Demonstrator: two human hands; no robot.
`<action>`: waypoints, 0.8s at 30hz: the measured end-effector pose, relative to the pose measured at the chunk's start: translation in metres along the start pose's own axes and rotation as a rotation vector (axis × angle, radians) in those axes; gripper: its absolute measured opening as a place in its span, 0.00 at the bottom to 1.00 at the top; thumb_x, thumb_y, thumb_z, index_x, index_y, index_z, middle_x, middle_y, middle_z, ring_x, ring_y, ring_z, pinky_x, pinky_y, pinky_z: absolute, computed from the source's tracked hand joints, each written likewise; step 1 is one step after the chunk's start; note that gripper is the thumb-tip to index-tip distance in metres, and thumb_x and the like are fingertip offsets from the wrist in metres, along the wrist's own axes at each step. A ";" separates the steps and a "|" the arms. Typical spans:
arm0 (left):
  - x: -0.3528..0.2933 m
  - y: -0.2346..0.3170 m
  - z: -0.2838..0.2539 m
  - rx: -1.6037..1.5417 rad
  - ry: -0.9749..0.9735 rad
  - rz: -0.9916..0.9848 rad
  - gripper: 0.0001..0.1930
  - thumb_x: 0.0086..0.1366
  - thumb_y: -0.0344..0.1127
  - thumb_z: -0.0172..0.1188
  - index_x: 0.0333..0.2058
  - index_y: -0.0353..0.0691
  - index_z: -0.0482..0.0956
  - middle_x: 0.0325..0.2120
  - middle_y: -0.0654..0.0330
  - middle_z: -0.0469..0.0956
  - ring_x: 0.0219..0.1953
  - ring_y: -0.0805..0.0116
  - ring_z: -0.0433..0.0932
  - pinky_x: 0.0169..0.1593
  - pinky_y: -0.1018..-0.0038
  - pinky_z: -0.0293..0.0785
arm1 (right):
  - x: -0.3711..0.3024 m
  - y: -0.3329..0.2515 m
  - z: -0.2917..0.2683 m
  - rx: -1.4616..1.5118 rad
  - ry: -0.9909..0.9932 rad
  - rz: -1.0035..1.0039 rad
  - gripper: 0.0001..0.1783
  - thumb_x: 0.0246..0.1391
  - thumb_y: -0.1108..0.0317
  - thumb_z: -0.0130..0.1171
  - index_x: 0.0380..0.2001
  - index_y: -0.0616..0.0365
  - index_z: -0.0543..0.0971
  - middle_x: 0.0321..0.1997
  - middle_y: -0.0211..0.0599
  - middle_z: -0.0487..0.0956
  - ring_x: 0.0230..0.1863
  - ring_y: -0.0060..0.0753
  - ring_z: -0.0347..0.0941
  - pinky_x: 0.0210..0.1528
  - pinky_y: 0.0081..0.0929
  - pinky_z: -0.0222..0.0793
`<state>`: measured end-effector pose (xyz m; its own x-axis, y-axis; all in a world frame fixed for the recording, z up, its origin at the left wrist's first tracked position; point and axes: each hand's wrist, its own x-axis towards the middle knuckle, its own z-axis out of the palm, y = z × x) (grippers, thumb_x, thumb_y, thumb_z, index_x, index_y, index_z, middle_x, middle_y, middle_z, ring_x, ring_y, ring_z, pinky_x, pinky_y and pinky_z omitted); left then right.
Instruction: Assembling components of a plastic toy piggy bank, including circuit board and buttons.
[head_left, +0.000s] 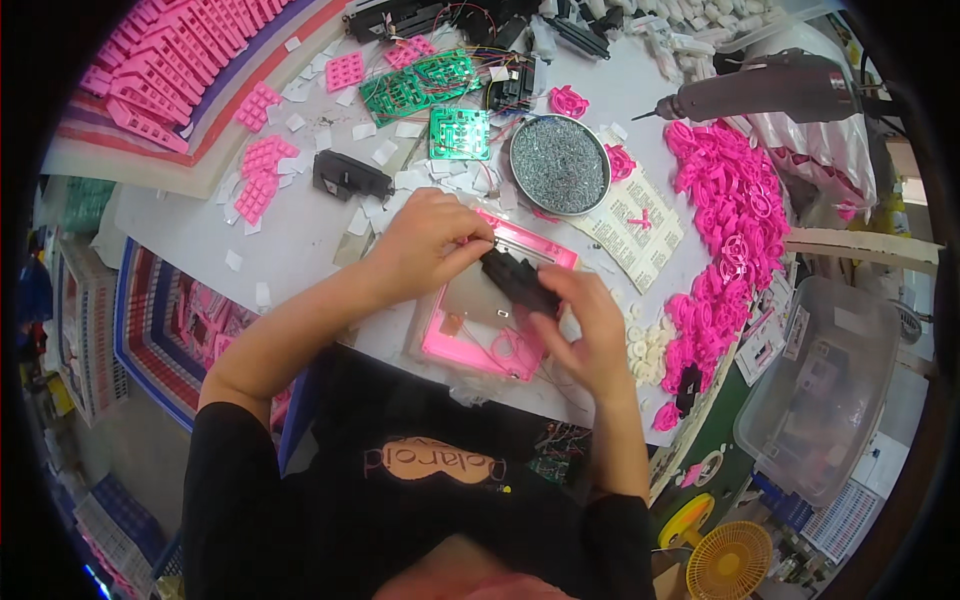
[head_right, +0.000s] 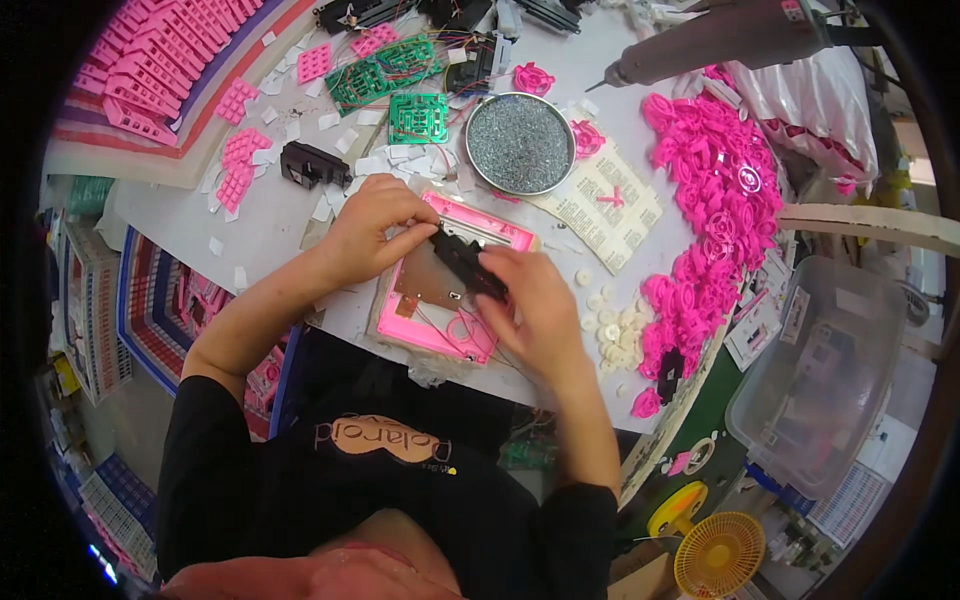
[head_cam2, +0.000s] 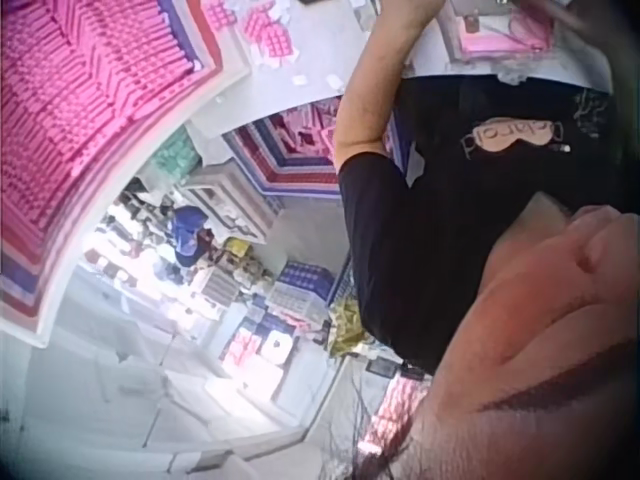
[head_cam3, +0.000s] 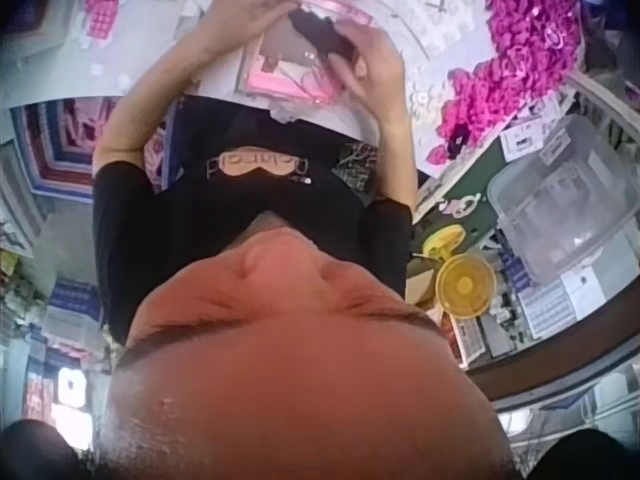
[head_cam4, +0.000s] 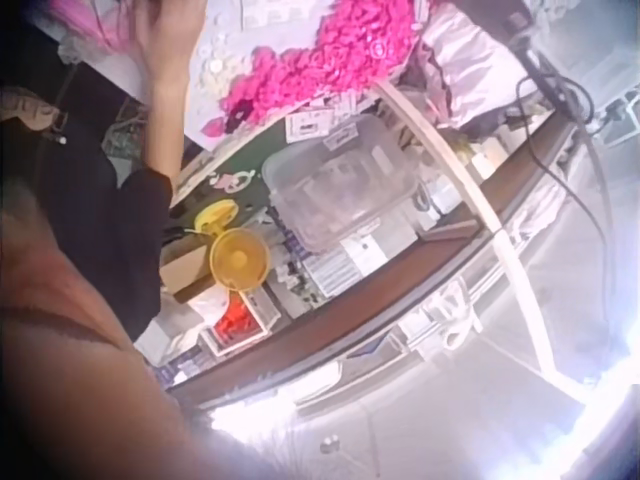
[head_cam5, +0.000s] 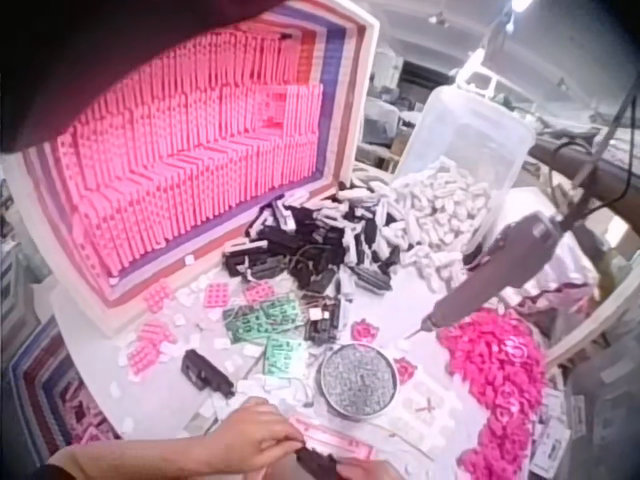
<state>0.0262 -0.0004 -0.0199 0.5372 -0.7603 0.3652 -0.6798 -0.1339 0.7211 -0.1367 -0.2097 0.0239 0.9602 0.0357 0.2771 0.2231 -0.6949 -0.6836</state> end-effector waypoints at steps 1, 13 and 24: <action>0.004 -0.002 -0.002 0.005 -0.002 0.029 0.04 0.61 0.33 0.66 0.34 0.42 0.82 0.29 0.62 0.81 0.34 0.62 0.78 0.47 0.64 0.67 | 0.006 0.006 -0.002 0.010 0.000 -0.021 0.26 0.46 0.74 0.69 0.51 0.59 0.77 0.44 0.45 0.80 0.42 0.47 0.77 0.47 0.37 0.73; 0.027 -0.006 -0.021 -0.164 -0.441 0.051 0.04 0.59 0.34 0.66 0.32 0.43 0.81 0.29 0.60 0.79 0.37 0.58 0.78 0.47 0.64 0.69 | 0.010 0.007 0.005 0.152 -0.128 0.023 0.29 0.46 0.77 0.67 0.55 0.61 0.75 0.52 0.48 0.79 0.50 0.50 0.76 0.52 0.38 0.73; 0.041 0.000 -0.027 0.090 -0.575 0.321 0.05 0.57 0.37 0.65 0.31 0.45 0.82 0.27 0.63 0.78 0.37 0.60 0.77 0.46 0.62 0.69 | 0.026 0.000 0.000 0.055 -0.304 -0.030 0.31 0.41 0.74 0.67 0.53 0.61 0.74 0.52 0.46 0.75 0.52 0.52 0.71 0.55 0.41 0.70</action>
<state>0.0622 -0.0147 0.0109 -0.0336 -0.9861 0.1630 -0.8143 0.1215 0.5676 -0.1116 -0.2084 0.0308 0.9575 0.2744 0.0889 0.2530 -0.6508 -0.7158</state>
